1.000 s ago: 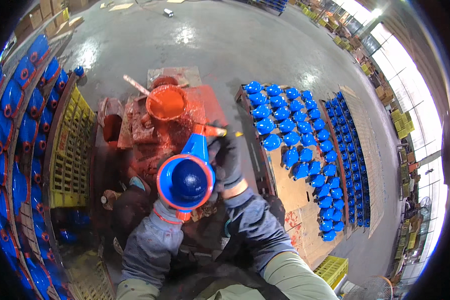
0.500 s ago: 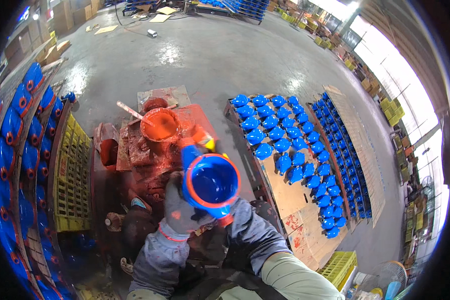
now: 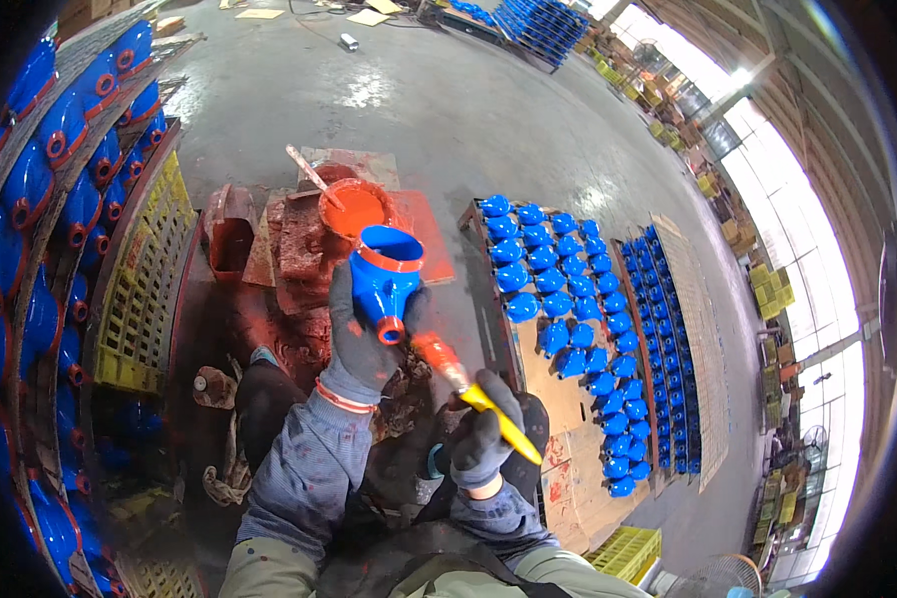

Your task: The person applies red or orange paint or sealant to blue metal components with a brush, then stacks the painted components onto a pallet.

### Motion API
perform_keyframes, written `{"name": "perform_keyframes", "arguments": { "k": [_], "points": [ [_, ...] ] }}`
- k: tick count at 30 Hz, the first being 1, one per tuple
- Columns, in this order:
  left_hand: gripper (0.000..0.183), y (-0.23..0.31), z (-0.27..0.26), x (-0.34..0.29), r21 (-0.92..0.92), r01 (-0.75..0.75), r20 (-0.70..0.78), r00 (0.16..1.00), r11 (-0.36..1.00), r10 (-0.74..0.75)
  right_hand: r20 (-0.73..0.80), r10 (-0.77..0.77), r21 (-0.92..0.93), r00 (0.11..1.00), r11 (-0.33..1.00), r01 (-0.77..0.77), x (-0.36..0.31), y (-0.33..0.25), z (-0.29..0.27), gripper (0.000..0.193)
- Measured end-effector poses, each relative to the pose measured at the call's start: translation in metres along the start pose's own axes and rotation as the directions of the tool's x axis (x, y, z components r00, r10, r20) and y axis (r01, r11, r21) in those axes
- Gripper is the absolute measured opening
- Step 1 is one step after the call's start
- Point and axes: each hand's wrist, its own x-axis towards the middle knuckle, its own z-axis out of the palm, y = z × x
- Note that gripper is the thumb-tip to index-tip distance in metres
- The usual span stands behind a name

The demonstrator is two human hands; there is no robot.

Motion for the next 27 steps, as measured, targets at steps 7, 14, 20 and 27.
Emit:
{"name": "perform_keyframes", "arguments": {
  "k": [7,14,20,27],
  "points": [
    [0.07,0.003,0.001,0.001,0.12,0.026,-0.154,0.988,0.992,-0.007,0.279,-0.175,-0.219,0.944,0.946,0.24,0.02,-0.011,-0.003,0.031],
    [0.078,0.001,0.03,-0.036,0.841,-0.331,0.176,0.915,0.427,0.362,-0.164,0.202,0.133,0.965,0.974,-0.181,0.038,-0.033,-0.033,0.029],
    [0.081,0.001,0.024,-0.064,0.596,-0.731,0.799,0.582,-0.331,0.152,-0.053,0.242,0.251,0.969,0.942,-0.222,0.068,-0.073,-0.053,0.025],
    [0.075,-0.013,0.002,-0.085,0.545,-0.783,0.837,0.53,-0.301,0.137,0.076,0.207,0.002,0.975,0.978,-0.207,0.05,-0.058,-0.068,0.025]
  ]
}}
